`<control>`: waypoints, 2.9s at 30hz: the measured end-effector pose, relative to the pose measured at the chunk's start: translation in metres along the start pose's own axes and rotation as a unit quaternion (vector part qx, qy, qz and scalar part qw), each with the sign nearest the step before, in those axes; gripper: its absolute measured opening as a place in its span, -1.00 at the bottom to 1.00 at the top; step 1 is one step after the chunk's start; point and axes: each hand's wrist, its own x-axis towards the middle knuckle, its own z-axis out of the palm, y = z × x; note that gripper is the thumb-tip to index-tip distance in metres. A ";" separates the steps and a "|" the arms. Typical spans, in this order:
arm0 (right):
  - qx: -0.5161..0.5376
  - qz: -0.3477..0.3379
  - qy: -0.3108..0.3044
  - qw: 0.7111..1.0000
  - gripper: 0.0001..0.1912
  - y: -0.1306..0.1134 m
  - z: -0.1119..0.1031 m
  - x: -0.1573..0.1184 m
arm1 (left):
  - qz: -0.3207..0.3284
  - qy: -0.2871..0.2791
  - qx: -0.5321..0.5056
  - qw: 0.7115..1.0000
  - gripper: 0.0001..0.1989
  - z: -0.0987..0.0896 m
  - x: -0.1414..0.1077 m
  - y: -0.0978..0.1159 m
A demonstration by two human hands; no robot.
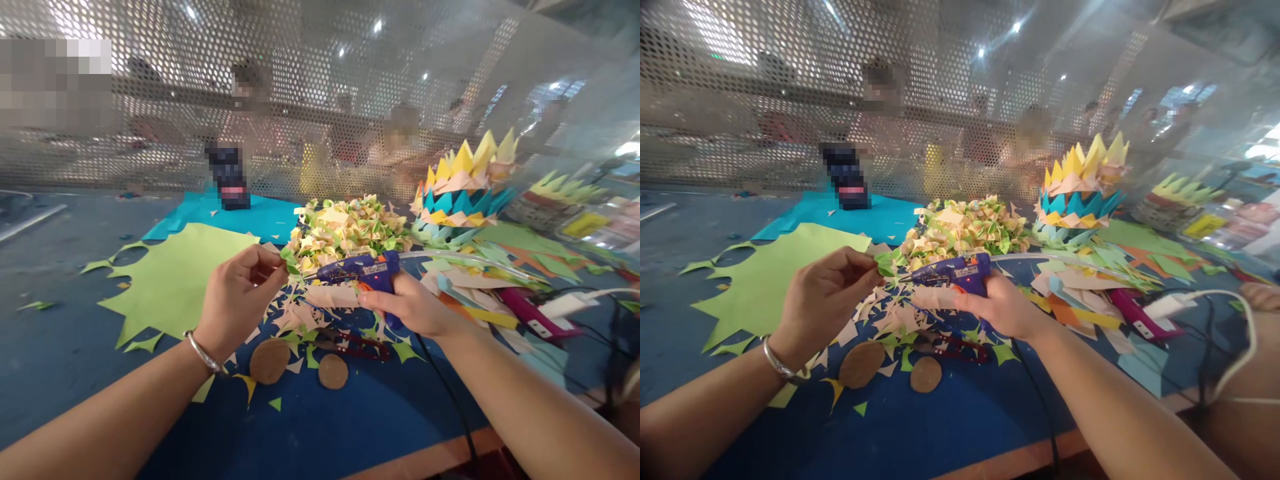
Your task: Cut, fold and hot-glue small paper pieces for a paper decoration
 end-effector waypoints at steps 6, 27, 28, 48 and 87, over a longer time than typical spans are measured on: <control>0.044 0.054 0.001 0.998 -0.62 -0.001 -0.005 0.006 | 0.022 0.007 0.021 1.000 -0.89 0.000 -0.002 0.000; -0.337 0.135 -0.001 0.932 -0.33 0.012 -0.013 0.017 | 0.072 -0.038 0.070 0.994 -0.89 -0.013 -0.013 0.021; -0.351 0.137 -0.004 0.926 -0.33 0.012 -0.014 0.017 | 0.067 -0.031 0.068 0.995 -0.90 -0.014 -0.015 0.018; -0.303 -0.071 0.026 0.950 -0.72 -0.007 0.019 0.001 | 0.101 -0.065 0.098 0.988 -0.91 -0.020 -0.021 0.006; -0.214 -0.073 -0.025 0.974 -0.89 -0.026 0.031 0.006 | 0.103 -0.143 0.132 0.975 -0.91 -0.027 -0.017 0.001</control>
